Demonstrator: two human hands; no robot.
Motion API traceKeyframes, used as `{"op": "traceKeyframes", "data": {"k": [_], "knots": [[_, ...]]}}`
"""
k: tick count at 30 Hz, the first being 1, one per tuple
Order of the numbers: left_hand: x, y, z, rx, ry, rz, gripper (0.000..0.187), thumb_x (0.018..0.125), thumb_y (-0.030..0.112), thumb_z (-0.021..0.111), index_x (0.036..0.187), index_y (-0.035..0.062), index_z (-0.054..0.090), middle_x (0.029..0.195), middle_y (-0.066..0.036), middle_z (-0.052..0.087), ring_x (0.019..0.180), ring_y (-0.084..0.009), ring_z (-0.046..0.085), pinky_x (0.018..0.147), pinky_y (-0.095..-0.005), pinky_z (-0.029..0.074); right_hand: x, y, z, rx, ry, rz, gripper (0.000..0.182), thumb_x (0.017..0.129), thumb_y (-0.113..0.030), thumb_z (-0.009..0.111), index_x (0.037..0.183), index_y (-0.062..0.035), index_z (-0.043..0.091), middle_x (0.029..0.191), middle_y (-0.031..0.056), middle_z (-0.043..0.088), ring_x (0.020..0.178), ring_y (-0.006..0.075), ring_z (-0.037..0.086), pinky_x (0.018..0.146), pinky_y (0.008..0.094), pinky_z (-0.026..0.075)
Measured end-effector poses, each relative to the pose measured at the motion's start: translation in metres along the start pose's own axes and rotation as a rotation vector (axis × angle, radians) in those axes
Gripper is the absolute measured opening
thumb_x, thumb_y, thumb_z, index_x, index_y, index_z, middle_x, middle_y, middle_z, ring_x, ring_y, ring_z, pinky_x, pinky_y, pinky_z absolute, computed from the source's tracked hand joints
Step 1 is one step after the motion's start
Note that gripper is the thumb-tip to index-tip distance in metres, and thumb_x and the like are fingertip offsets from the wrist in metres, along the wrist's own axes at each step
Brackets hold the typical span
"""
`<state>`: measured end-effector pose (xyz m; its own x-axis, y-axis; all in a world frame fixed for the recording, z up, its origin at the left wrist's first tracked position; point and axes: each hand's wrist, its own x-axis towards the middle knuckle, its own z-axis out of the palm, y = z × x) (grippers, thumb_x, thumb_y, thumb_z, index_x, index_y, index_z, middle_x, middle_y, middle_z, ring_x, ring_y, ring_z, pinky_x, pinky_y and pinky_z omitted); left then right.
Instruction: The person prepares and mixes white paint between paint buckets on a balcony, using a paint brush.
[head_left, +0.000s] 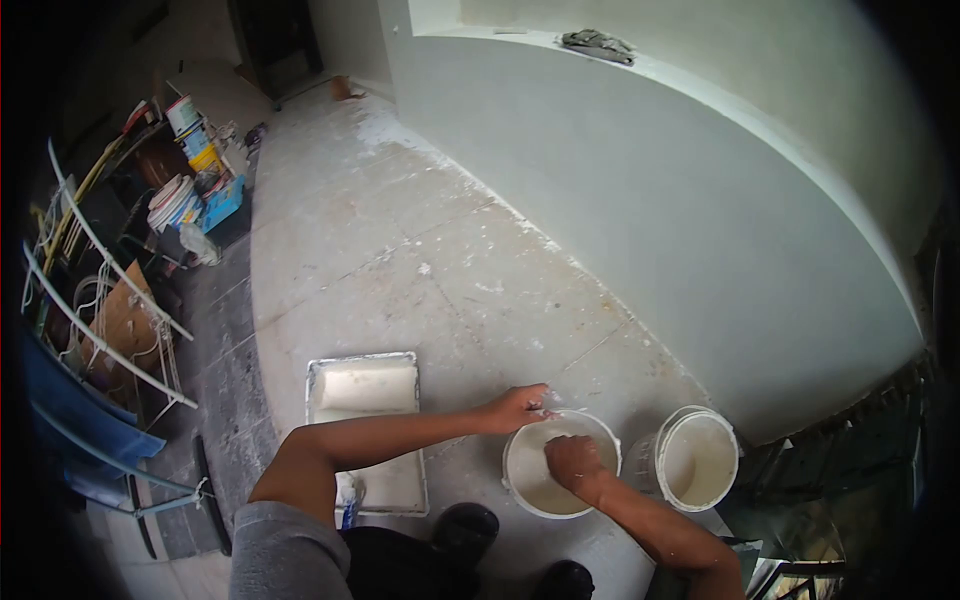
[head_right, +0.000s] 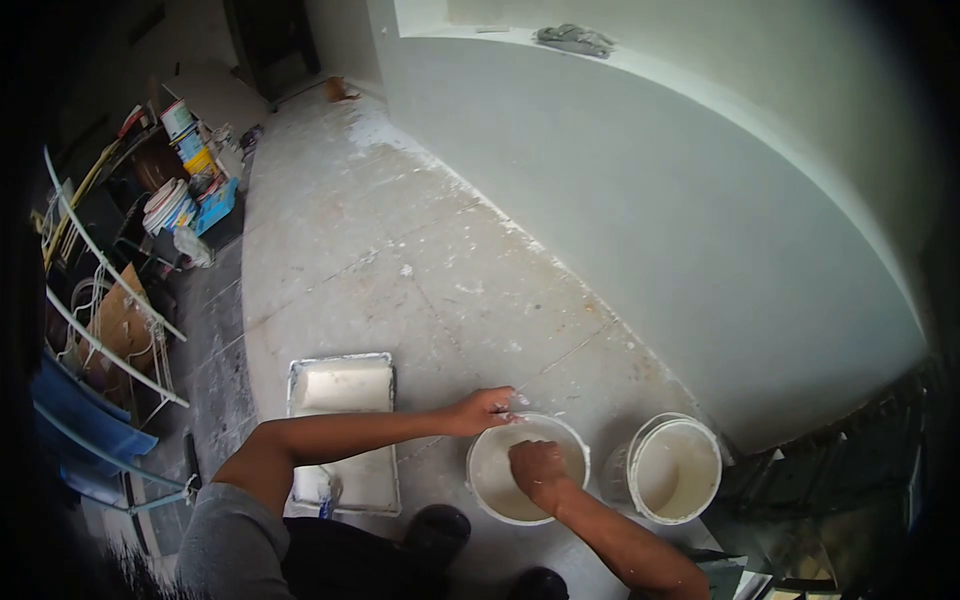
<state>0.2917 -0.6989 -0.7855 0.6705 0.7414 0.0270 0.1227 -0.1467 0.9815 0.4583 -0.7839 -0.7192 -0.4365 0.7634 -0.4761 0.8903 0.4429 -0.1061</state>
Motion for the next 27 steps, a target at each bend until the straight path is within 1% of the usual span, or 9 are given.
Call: {"op": "traceKeyframes", "data": {"k": [4, 7, 10, 11, 14, 16, 22, 26, 27], "knots": [[-0.002, 0.024, -0.006, 0.089, -0.049, -0.099, 0.023, 0.091, 0.01, 0.062, 0.108, 0.003, 0.049, 0.067, 0.001, 0.05, 0.067, -0.0031, 0.046, 0.058, -0.0232, 0.038, -0.003, -0.005, 0.016, -0.072, -0.259, -0.038, 0.018, 0.083, -0.015, 0.057, 0.092, -0.008, 0.071, 0.093, 0.0145, 0.07, 0.09, 0.0286, 0.069, 0.078, 0.0434, 0.052], [0.0, 0.022, -0.008, 0.142, -0.065, -0.077, 0.032, 0.09, 0.007, 0.062, 0.118, 0.0041, 0.047, 0.064, 0.002, 0.048, 0.065, -0.0028, 0.045, 0.057, -0.0224, 0.037, -0.003, -0.013, -0.002, 0.016, -0.236, -0.139, 0.021, 0.084, -0.017, 0.054, 0.095, -0.0075, 0.069, 0.095, 0.0156, 0.069, 0.09, 0.0282, 0.069, 0.077, 0.0422, 0.053], [0.0, 0.014, -0.009, 0.081, -0.053, -0.046, 0.042, 0.089, 0.002, 0.061, 0.126, 0.0043, 0.043, 0.066, 0.001, 0.049, 0.064, -0.0038, 0.044, 0.058, -0.0226, 0.038, 0.012, 0.0, 0.02, -0.057, 0.16, 0.002, 0.017, 0.083, -0.018, 0.056, 0.09, -0.0102, 0.069, 0.086, 0.0111, 0.069, 0.083, 0.0251, 0.069, 0.07, 0.0395, 0.054], [0.0, 0.019, -0.008, 0.062, -0.018, -0.06, 0.042, 0.089, -0.003, 0.057, 0.127, 0.0038, 0.042, 0.068, 0.0, 0.05, 0.068, -0.0055, 0.052, 0.064, -0.0231, 0.044, 0.013, 0.003, 0.027, -0.064, 0.222, 0.023, 0.017, 0.082, -0.017, 0.054, 0.084, -0.0101, 0.07, 0.085, 0.0118, 0.07, 0.079, 0.0257, 0.07, 0.066, 0.0377, 0.053], [0.011, 0.013, -0.01, -0.181, -0.057, -0.16, 0.041, 0.09, -0.006, 0.053, 0.127, 0.0034, 0.039, 0.072, -0.002, 0.053, 0.101, -0.015, 0.064, 0.075, -0.0227, 0.047, 0.005, -0.008, 0.022, -0.104, -0.136, -0.007, 0.017, 0.08, -0.014, 0.058, 0.087, -0.0086, 0.073, 0.092, 0.0132, 0.071, 0.088, 0.0284, 0.069, 0.069, 0.0385, 0.053], [0.017, 0.01, -0.013, -0.022, -0.042, -0.164, 0.036, 0.091, -0.003, 0.056, 0.123, 0.0039, 0.041, 0.071, -0.002, 0.054, 0.092, -0.0104, 0.064, 0.07, -0.0207, 0.045, 0.007, -0.015, 0.001, 0.033, -0.354, -0.127, 0.023, 0.08, -0.014, 0.058, 0.096, -0.0042, 0.071, 0.1, 0.0158, 0.07, 0.094, 0.0315, 0.068, 0.077, 0.0411, 0.053], [0.017, 0.024, -0.017, 0.033, -0.078, -0.194, 0.031, 0.092, 0.002, 0.057, 0.12, 0.004, 0.045, 0.074, -0.001, 0.055, 0.079, -0.0029, 0.055, 0.064, -0.0213, 0.043, 0.021, 0.004, 0.012, 0.033, 0.023, 0.131, 0.026, 0.081, -0.012, 0.055, 0.101, -0.0044, 0.07, 0.103, 0.0163, 0.069, 0.097, 0.0295, 0.067, 0.077, 0.0409, 0.053], [0.019, 0.02, -0.017, 0.028, -0.094, -0.178, 0.032, 0.091, 0.001, 0.057, 0.121, 0.0039, 0.045, 0.075, -0.001, 0.055, 0.082, -0.0039, 0.057, 0.066, -0.0215, 0.044, 0.017, -0.015, -0.007, -0.025, -0.38, -0.093, 0.022, 0.083, -0.012, 0.055, 0.098, -0.0024, 0.069, 0.097, 0.0151, 0.069, 0.094, 0.0287, 0.068, 0.077, 0.0384, 0.054], [0.019, 0.019, -0.016, 0.03, -0.095, -0.181, 0.032, 0.091, 0.001, 0.057, 0.121, 0.0038, 0.045, 0.075, -0.001, 0.055, 0.083, -0.0041, 0.057, 0.067, -0.0215, 0.044, 0.018, -0.014, -0.006, 0.031, -0.278, -0.076, 0.022, 0.082, -0.012, 0.056, 0.098, -0.0027, 0.069, 0.097, 0.0151, 0.07, 0.095, 0.0285, 0.068, 0.077, 0.0378, 0.054]]}}
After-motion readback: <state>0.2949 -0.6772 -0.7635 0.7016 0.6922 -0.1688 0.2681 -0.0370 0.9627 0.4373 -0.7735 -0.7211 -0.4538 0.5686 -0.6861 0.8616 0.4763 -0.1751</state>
